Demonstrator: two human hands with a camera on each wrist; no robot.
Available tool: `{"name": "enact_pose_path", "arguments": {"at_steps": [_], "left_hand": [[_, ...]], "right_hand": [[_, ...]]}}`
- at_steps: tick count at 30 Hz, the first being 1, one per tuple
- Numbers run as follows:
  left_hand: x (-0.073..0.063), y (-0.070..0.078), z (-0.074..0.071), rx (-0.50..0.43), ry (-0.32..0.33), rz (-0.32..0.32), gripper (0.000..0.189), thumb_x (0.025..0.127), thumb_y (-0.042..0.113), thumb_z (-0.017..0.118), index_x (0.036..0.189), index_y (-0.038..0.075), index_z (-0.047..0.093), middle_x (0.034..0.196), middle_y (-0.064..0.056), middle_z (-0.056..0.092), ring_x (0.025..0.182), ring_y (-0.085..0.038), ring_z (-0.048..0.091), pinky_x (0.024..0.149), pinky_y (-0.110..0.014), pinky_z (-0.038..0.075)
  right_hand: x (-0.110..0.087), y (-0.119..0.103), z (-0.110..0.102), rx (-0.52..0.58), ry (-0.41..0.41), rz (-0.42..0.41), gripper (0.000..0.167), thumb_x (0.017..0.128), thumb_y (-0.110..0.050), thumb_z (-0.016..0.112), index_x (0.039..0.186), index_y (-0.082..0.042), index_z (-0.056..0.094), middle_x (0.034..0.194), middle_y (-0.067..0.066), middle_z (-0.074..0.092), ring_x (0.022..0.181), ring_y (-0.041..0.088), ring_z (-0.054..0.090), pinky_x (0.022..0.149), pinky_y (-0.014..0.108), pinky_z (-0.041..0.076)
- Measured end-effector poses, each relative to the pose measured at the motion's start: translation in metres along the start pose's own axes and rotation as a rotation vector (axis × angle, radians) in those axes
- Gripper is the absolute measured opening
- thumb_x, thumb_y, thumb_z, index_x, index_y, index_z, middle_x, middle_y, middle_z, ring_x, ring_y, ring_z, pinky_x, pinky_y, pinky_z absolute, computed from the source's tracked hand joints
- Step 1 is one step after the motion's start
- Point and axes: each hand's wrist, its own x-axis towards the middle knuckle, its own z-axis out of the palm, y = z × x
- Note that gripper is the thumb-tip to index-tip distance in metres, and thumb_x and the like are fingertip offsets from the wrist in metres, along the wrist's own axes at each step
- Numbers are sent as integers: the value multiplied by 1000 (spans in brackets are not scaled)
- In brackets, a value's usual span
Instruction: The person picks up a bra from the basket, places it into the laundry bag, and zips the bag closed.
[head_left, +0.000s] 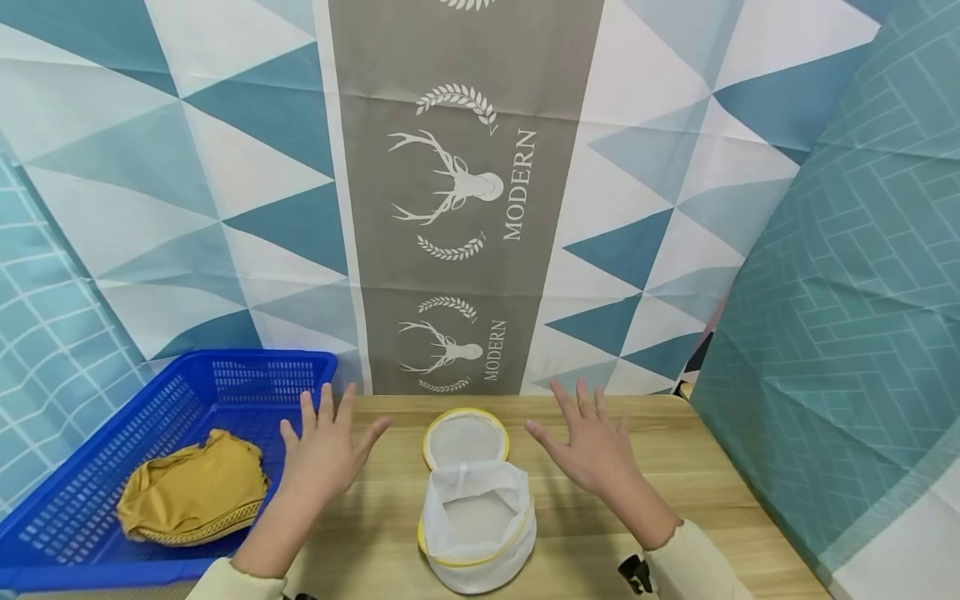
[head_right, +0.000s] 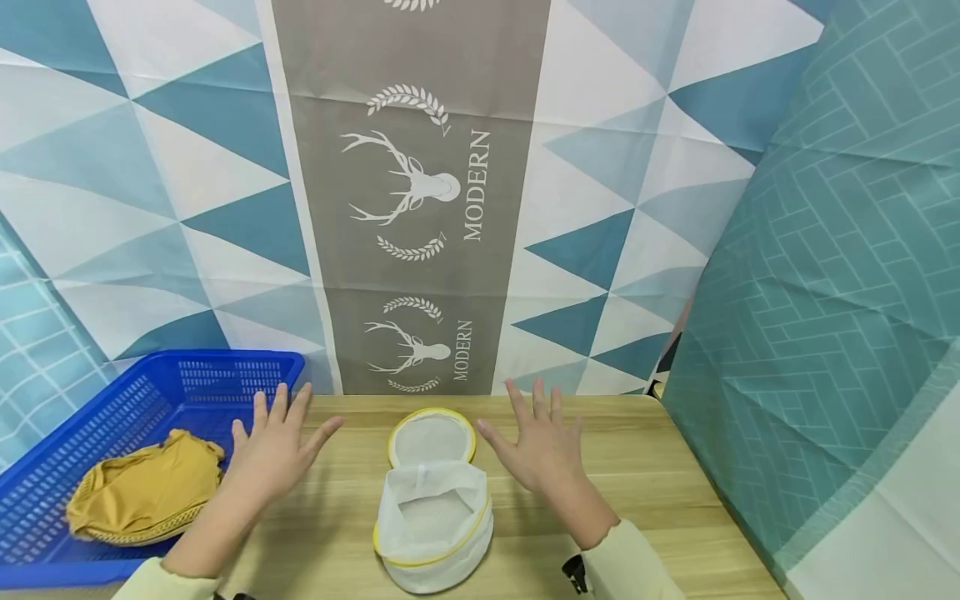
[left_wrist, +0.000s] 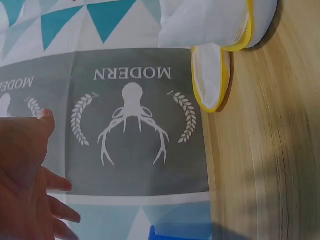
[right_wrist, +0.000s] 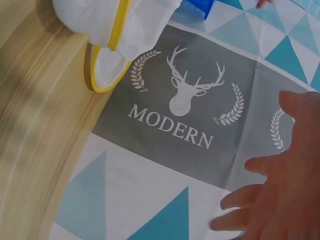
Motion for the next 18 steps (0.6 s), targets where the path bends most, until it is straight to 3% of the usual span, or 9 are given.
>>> {"name": "enact_pose_path", "arguments": {"at_steps": [5, 12, 18], "left_hand": [[0, -5, -6, -7, -4, -21, 94, 88, 73, 23, 147, 0, 22, 149, -32, 17, 135, -55, 9, 100, -75, 10], [-2, -18, -13, -10, 81, 7, 82, 92, 63, 36, 139, -5, 37, 137, -33, 39, 123, -53, 36, 90, -70, 33], [-5, -38, -21, -68, 77, -7, 79, 93, 58, 39, 135, -9, 40, 132, -37, 42, 117, -56, 40, 91, -66, 35]], "right_hand": [[0, 1, -3, 135, -34, -3, 81, 86, -72, 35, 149, -23, 23, 153, 22, 18, 135, 47, 27, 93, 69, 34], [-1, 4, -7, 268, -47, 2, 75, 88, -67, 40, 141, -13, 41, 143, 15, 44, 123, 39, 49, 94, 56, 42], [-2, 5, 0, 428, -72, 32, 61, 88, -57, 52, 131, -13, 52, 131, 12, 55, 106, 32, 61, 80, 44, 52]]}}
